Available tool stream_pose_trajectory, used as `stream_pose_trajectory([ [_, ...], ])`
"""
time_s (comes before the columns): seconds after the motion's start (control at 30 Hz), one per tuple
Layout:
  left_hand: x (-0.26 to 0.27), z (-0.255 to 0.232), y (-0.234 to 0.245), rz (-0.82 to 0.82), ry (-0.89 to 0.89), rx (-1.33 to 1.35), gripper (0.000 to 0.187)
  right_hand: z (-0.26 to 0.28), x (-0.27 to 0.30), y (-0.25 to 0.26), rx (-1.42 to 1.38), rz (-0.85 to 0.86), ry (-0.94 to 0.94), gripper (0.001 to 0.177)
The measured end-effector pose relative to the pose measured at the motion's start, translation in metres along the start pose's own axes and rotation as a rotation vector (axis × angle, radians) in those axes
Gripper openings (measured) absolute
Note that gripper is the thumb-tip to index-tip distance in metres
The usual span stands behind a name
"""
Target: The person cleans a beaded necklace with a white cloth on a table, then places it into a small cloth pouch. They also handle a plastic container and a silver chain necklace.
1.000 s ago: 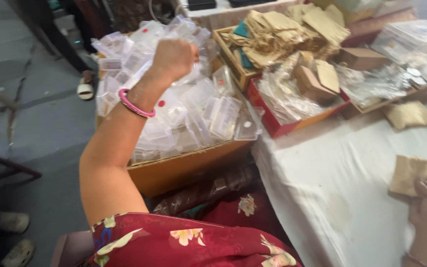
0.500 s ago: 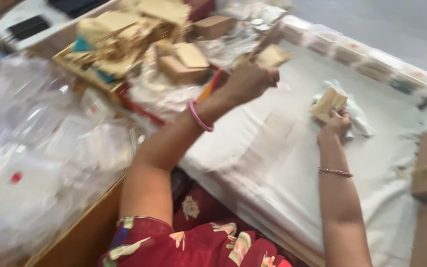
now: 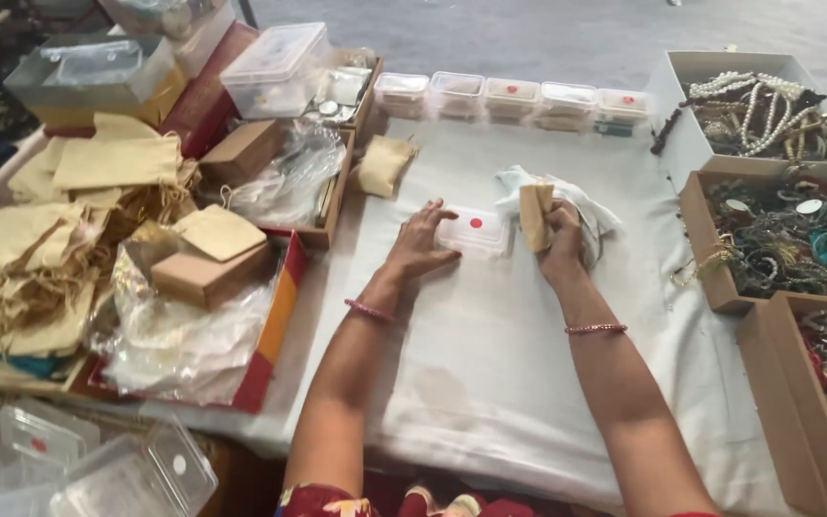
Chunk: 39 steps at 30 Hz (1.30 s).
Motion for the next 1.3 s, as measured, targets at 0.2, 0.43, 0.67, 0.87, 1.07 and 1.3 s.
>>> stream_pose_trajectory([
  [0.2, 0.009, -0.017, 0.018, 0.004, -0.059, 0.123, 0.077, -0.019, -0.001, -0.004, 0.04, 0.127, -0.075, 0.015],
  [0.43, 0.014, -0.02, 0.022, -0.226, 0.087, 0.267, 0.081, -0.023, 0.006, -0.002, 0.314, 0.111, -0.097, 0.008],
  [0.67, 0.014, -0.022, 0.02, -0.273, 0.091, 0.3, 0.088, -0.013, 0.013, -0.019, 0.477, 0.109, -0.186, 0.01],
  [0.87, 0.009, -0.015, 0.003, -0.125, -0.013, 0.351, 0.082, -0.02, 0.001, -0.003, 0.171, 0.2, 0.021, 0.015],
  [1.07, 0.014, -0.039, 0.015, -0.017, -0.064, 0.288, 0.106, -0.004, 0.019, -0.034, 0.375, 0.213, 0.327, 0.01],
  [1.3, 0.013, -0.042, 0.019, -0.051, 0.011, 0.208, 0.13, 0.002, 0.062, -0.084, 1.466, 0.465, 0.897, 0.015],
])
Point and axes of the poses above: each hand's wrist, its own x-axis away from the middle knuckle, its own y-axis out of the back of the hand, z = x × y, the point moved 2 cm from there along -x, towards the middle knuckle, and after that the axes turned 10 degrees about z, right-handed, at the moved point
